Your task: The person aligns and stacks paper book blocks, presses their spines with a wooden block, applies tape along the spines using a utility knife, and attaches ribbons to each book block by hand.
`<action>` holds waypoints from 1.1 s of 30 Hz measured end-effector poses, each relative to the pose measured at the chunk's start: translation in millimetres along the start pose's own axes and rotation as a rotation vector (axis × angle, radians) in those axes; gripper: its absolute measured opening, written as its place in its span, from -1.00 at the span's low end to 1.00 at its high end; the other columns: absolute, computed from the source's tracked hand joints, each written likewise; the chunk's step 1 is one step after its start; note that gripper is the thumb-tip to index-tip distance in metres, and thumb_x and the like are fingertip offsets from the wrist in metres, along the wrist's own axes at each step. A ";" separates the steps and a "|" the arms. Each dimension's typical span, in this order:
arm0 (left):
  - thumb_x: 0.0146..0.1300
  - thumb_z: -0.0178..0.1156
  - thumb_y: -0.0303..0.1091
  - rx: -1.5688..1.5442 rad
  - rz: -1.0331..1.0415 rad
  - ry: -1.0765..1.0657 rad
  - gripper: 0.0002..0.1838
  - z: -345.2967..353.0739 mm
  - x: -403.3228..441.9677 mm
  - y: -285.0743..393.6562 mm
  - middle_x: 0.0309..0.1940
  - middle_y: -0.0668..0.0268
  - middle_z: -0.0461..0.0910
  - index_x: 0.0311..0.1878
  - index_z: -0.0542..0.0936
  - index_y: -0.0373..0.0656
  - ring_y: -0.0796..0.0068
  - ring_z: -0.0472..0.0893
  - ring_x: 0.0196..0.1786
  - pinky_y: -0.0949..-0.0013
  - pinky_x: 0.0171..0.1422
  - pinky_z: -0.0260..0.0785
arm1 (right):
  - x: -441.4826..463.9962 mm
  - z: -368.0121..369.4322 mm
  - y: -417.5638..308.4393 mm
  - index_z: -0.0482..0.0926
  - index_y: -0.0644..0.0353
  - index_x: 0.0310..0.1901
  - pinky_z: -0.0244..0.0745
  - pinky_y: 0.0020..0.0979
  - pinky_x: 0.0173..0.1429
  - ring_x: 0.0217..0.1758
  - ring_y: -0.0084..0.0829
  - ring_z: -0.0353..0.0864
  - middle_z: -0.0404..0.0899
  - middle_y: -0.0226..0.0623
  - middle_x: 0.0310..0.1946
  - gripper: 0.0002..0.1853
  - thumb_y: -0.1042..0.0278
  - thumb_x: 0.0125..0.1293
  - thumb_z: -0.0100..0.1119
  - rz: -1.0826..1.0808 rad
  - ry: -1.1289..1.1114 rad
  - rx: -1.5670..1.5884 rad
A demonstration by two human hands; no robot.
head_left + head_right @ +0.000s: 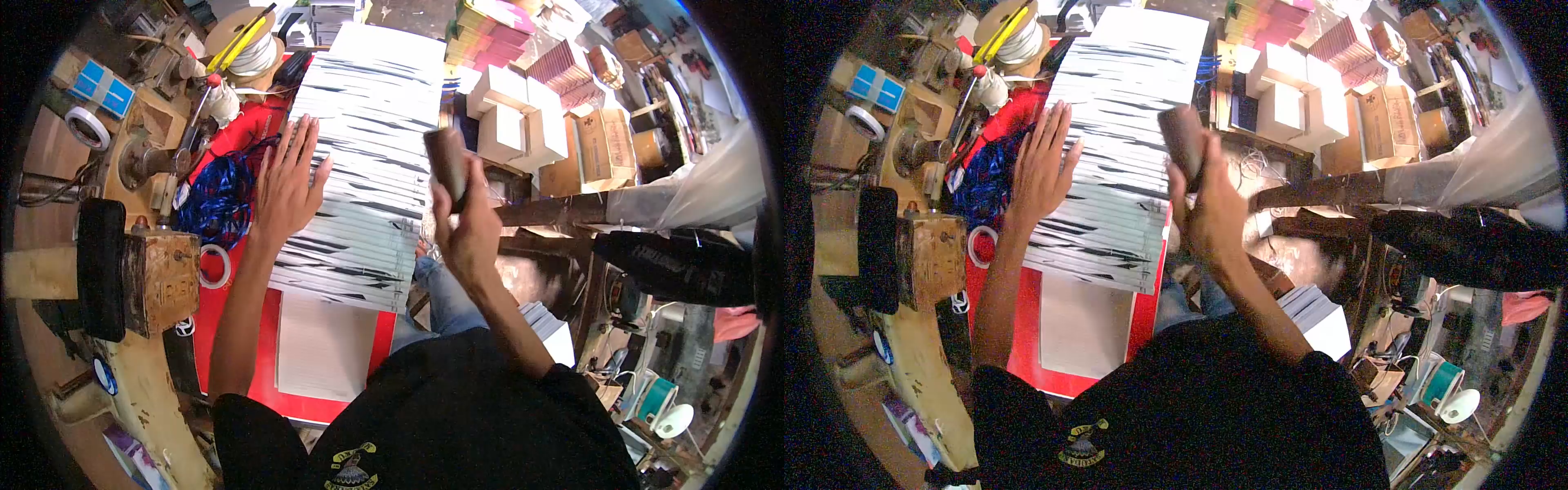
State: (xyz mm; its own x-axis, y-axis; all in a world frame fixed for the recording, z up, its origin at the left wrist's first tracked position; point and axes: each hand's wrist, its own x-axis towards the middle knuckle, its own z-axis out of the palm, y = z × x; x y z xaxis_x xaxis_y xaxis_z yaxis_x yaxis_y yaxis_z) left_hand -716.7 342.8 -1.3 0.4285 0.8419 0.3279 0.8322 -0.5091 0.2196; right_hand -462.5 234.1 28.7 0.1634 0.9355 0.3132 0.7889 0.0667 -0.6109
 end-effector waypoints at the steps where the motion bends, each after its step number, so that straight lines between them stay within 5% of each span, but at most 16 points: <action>1: 0.54 -0.06 0.00 0.002 0.000 0.000 -0.34 1.2 0.7 -1.5 0.58 0.14 0.16 0.58 0.19 -0.10 0.06 0.15 0.61 -0.19 0.54 0.12 | -10.3 4.0 -0.6 0.21 0.32 0.41 0.62 -0.05 -0.21 -0.30 0.12 0.68 0.62 0.11 -0.16 -0.33 0.07 0.45 0.16 -0.040 -0.015 -0.097; 2: 0.54 -0.06 0.00 0.001 0.010 0.005 -0.34 3.4 0.5 -2.8 0.58 0.13 0.15 0.58 0.18 -0.11 0.05 0.14 0.61 -0.19 0.54 0.12 | -14.1 7.4 1.2 0.18 0.35 0.42 0.63 -0.03 -0.24 -0.33 0.13 0.70 0.63 0.12 -0.17 -0.30 0.10 0.45 0.18 0.094 -0.251 -0.216; 3: 0.54 -0.07 0.01 -0.002 0.023 0.007 -0.33 4.8 0.0 -4.5 0.59 0.12 0.15 0.58 0.18 -0.12 0.03 0.14 0.61 -0.18 0.54 0.12 | -15.7 5.5 5.8 0.19 0.28 0.42 0.62 -0.03 -0.27 -0.29 0.14 0.70 0.64 0.16 -0.18 -0.34 0.10 0.46 0.17 0.123 -0.257 -0.158; 5: 0.55 -0.08 0.00 0.006 0.024 -0.047 -0.30 6.4 -2.3 -14.1 0.60 0.04 0.07 0.59 0.12 -0.21 0.02 0.05 0.64 -0.08 0.62 0.01 | -21.1 -7.0 4.6 0.20 0.19 0.43 0.62 -0.14 -0.31 -0.36 -0.03 0.71 0.64 0.10 -0.26 -0.42 0.11 0.53 0.08 0.089 -0.049 0.082; 6: 0.56 -0.09 -0.01 -0.215 -0.042 -0.008 -0.28 8.1 -5.6 -23.8 0.62 0.01 0.01 0.60 0.06 -0.24 0.05 -0.01 0.66 -0.01 0.65 -0.08 | -26.4 -16.2 1.3 0.24 0.13 0.41 0.63 -0.32 -0.27 -0.38 -0.31 0.65 0.64 -0.05 -0.26 -0.51 0.14 0.58 0.01 0.239 -0.005 0.392; 7: 0.57 -0.10 -0.01 -0.433 -0.105 0.036 -0.26 7.5 -8.5 -36.1 0.63 -0.03 -0.06 0.61 0.00 -0.27 0.07 -0.07 0.68 0.07 0.69 -0.17 | -31.4 -30.5 -9.8 0.36 0.30 0.31 0.50 -0.47 -0.06 -0.16 -0.54 0.57 0.62 -0.30 -0.18 -0.56 0.14 0.60 0.00 0.452 0.043 0.747; 8: 0.59 -0.16 0.00 -0.707 -0.278 -0.076 -0.24 1.1 -18.8 -49.6 0.65 -0.02 -0.16 0.62 -0.11 -0.29 0.17 -0.16 0.69 0.18 0.71 -0.32 | -39.8 -34.7 -5.0 0.38 0.27 0.28 0.46 -0.50 0.00 -0.11 -0.57 0.54 0.60 -0.31 -0.12 -0.59 0.15 0.60 0.01 0.486 0.057 0.812; 10: 0.61 -0.22 0.05 -0.883 -0.189 -0.157 -0.23 14.9 -51.7 -83.5 0.66 0.05 -0.20 0.63 -0.14 -0.26 0.25 -0.18 0.69 0.21 0.71 -0.34 | -61.2 -37.7 12.1 0.44 0.21 0.18 0.36 -0.53 0.17 0.07 -0.63 0.48 0.55 -0.33 0.04 -0.68 0.16 0.61 0.00 0.690 0.032 0.978; 13: 0.53 -0.16 0.24 -1.384 -0.629 -0.171 -0.19 61.4 -98.5 -104.4 0.48 0.13 0.22 0.53 0.17 -0.28 0.27 0.21 0.49 0.23 0.57 0.01 | -102.5 -9.0 16.4 0.44 0.32 0.15 0.51 -0.39 0.21 0.07 -0.43 0.58 0.47 -0.15 0.11 -0.55 0.02 0.59 0.00 0.877 0.135 1.115; 15: 0.47 -0.12 0.37 -1.707 -0.944 -0.166 -0.12 76.4 -114.7 -109.4 0.36 0.19 0.49 0.46 0.37 -0.30 0.29 0.47 0.36 0.24 0.47 0.24 | -141.5 33.3 46.5 0.41 0.35 0.30 0.29 -0.36 0.42 0.25 -0.38 0.47 0.42 -0.10 0.28 -0.48 0.02 0.61 -0.05 0.771 -0.103 0.875; 16: 0.48 -0.12 0.37 -1.777 -1.046 -0.151 -0.13 75.5 -117.2 -104.5 0.36 0.20 0.49 0.46 0.38 -0.29 0.30 0.47 0.36 0.25 0.47 0.24 | -124.7 18.3 0.9 0.32 0.38 0.39 0.15 -0.36 0.50 0.37 -0.36 0.35 0.41 -0.12 0.30 -0.44 0.05 0.63 -0.08 0.732 -0.247 0.843; 17: 0.48 -0.12 0.36 -1.796 -1.088 -0.149 -0.13 69.8 -114.9 -98.0 0.36 0.20 0.49 0.46 0.38 -0.29 0.31 0.47 0.36 0.25 0.47 0.24 | -129.2 28.1 -2.1 0.32 0.37 0.39 0.18 -0.37 0.48 0.35 -0.38 0.37 0.41 -0.14 0.31 -0.45 0.07 0.63 -0.09 0.731 -0.182 1.113; 29: 0.51 -0.15 0.33 -1.628 -1.166 -0.228 -0.18 27.4 -128.8 -86.5 0.35 0.23 0.49 0.44 0.41 -0.27 0.40 0.46 0.36 0.32 0.46 0.24 | -146.7 -5.1 -11.5 0.40 0.29 0.31 0.32 -0.40 0.35 0.20 -0.46 0.47 0.54 -0.31 0.07 -0.51 0.04 0.63 -0.09 0.990 -0.153 1.036; 30: 0.54 -0.18 0.30 -2.542 -1.182 -0.154 -0.20 33.4 -145.6 -90.6 0.36 0.23 0.48 0.45 0.38 -0.27 0.40 0.46 0.36 0.32 0.48 0.23 | -151.0 -5.8 -8.9 0.43 0.32 0.27 0.33 -0.41 0.32 0.17 -0.45 0.49 0.54 -0.29 0.06 -0.51 0.03 0.63 -0.08 0.980 -0.166 1.028; 32: 0.59 -0.28 0.24 -1.549 -1.159 -0.035 -0.22 16.5 -134.7 -57.0 0.38 0.21 0.46 0.48 0.33 -0.30 0.38 0.47 0.36 0.29 0.51 0.21 | -157.3 8.3 -7.5 0.44 0.33 0.26 0.34 -0.41 0.32 0.16 -0.44 0.49 0.54 -0.26 0.08 -0.50 0.02 0.62 -0.07 0.952 -0.256 0.998; 33: 0.59 -0.28 0.24 -1.546 -1.171 -0.032 -0.22 10.1 -135.3 -51.9 0.38 0.21 0.46 0.48 0.33 -0.30 0.38 0.47 0.36 0.29 0.51 0.21 | -162.9 12.7 -7.3 0.44 0.35 0.26 0.35 -0.41 0.31 0.15 -0.43 0.50 0.54 -0.23 0.09 -0.49 0.00 0.61 -0.06 0.926 -0.345 0.964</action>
State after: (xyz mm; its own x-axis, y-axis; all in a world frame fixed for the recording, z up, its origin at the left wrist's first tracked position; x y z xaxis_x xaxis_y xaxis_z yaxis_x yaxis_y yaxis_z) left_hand -814.4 257.1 -66.4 -0.0020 0.8214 -0.5703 -0.3072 0.5422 0.7821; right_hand -502.3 85.6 -27.1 0.1333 0.7981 -0.5876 -0.2678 -0.5419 -0.7966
